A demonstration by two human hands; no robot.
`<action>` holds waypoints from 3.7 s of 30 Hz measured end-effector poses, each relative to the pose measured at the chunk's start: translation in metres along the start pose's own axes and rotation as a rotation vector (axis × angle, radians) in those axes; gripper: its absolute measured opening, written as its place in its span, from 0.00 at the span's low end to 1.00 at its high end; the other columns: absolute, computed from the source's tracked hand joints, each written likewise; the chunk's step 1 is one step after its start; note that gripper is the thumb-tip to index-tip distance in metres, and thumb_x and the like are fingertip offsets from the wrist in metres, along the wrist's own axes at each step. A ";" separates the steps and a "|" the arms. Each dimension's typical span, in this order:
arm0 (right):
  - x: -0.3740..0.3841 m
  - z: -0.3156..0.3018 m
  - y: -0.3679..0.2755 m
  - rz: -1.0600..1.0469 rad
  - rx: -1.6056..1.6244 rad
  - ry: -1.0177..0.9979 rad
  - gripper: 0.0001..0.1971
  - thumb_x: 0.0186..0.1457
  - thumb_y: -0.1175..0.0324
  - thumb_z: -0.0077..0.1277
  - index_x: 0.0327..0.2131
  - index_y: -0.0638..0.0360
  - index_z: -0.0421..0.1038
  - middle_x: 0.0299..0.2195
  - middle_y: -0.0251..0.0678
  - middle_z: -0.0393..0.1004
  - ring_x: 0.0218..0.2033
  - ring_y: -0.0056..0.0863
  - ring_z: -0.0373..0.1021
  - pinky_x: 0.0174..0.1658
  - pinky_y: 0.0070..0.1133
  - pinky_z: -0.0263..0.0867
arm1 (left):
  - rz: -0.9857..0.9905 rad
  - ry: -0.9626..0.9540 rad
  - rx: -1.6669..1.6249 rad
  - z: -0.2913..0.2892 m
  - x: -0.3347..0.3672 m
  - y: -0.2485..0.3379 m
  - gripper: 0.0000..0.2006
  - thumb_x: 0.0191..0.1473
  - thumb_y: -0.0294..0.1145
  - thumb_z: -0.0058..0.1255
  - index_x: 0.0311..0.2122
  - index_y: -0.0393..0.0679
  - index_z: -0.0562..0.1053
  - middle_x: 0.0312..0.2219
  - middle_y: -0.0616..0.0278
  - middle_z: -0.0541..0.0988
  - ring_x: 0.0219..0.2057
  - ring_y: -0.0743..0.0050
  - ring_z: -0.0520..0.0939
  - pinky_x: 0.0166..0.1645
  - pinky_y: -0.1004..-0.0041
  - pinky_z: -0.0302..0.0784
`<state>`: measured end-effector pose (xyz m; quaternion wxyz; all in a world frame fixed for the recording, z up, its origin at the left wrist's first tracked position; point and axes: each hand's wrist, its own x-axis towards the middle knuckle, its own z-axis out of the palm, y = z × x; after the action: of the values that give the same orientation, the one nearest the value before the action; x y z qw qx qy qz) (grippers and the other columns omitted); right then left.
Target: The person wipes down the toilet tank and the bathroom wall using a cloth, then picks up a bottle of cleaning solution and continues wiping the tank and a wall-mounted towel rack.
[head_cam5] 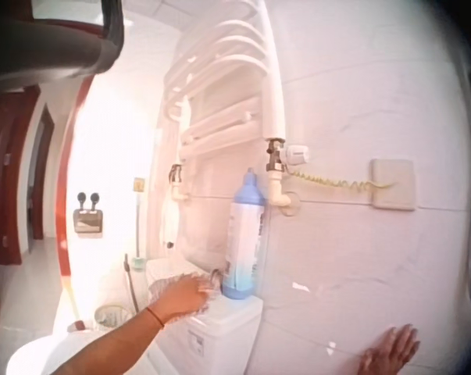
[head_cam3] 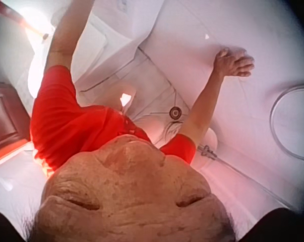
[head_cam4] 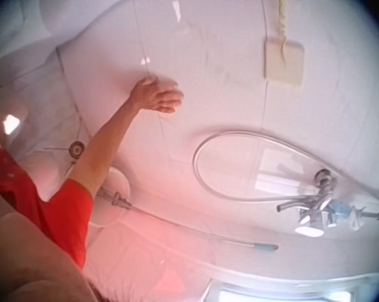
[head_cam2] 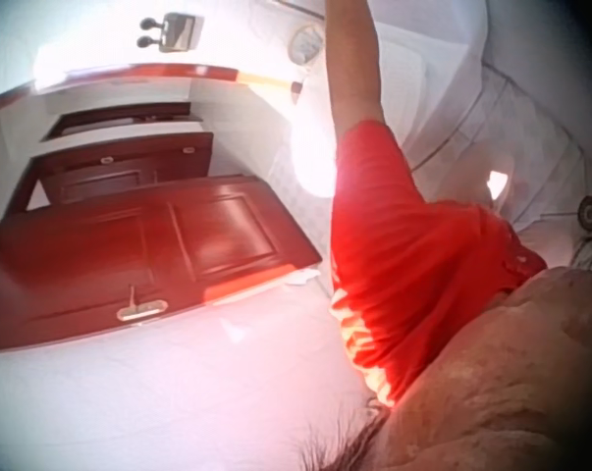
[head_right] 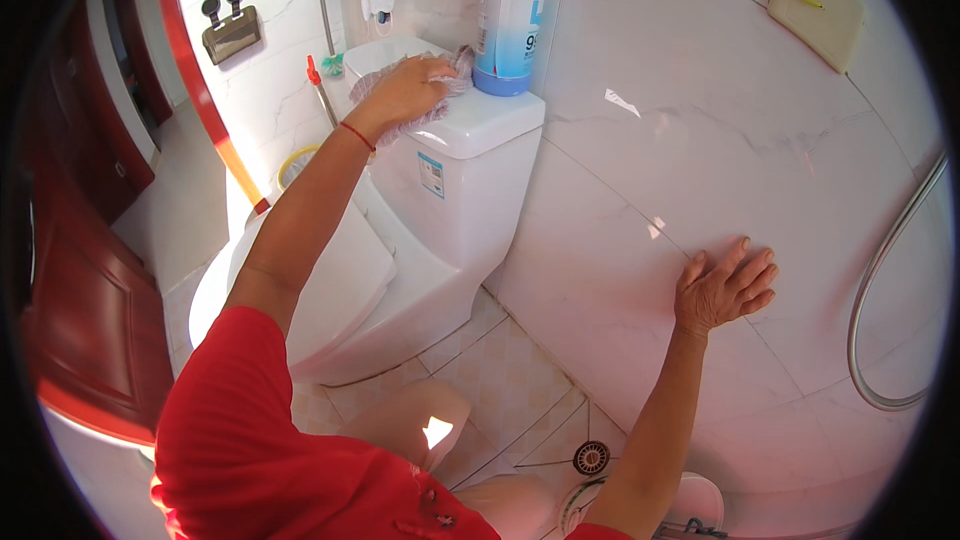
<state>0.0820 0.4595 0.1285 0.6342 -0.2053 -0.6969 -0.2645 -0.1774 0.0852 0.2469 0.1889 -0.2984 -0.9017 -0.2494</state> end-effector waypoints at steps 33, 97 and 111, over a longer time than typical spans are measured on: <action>0.005 0.000 -0.001 -0.086 -0.067 0.056 0.28 0.59 0.50 0.35 0.58 0.52 0.54 0.61 0.46 0.49 0.61 0.46 0.46 0.59 0.44 0.40 | -0.260 0.101 0.055 -0.031 0.070 -0.156 0.20 0.46 0.43 0.39 0.36 0.41 0.76 0.37 0.49 0.77 0.42 0.50 0.75 0.47 0.64 0.69; -0.160 -0.010 0.048 0.362 -0.047 0.148 0.27 0.60 0.49 0.34 0.54 0.59 0.56 0.61 0.35 0.46 0.56 0.42 0.51 0.50 0.41 0.49 | 0.502 0.574 0.403 0.081 -0.076 0.084 0.19 0.35 0.29 0.50 0.38 0.47 0.75 0.39 0.65 0.75 0.42 0.60 0.73 0.43 0.63 0.71; -0.163 -0.008 0.049 0.320 -0.100 0.198 0.23 0.58 0.52 0.37 0.53 0.53 0.58 0.58 0.37 0.50 0.52 0.43 0.55 0.48 0.41 0.51 | 0.184 0.698 0.236 0.258 -0.181 0.030 0.26 0.34 0.25 0.53 0.45 0.33 0.68 0.56 0.42 0.55 0.57 0.26 0.50 0.57 0.41 0.50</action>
<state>0.1368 0.5009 -0.0270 0.7225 -0.3177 -0.5757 -0.2134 -0.0723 0.1712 -0.0386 0.5392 -0.2517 -0.7750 -0.2126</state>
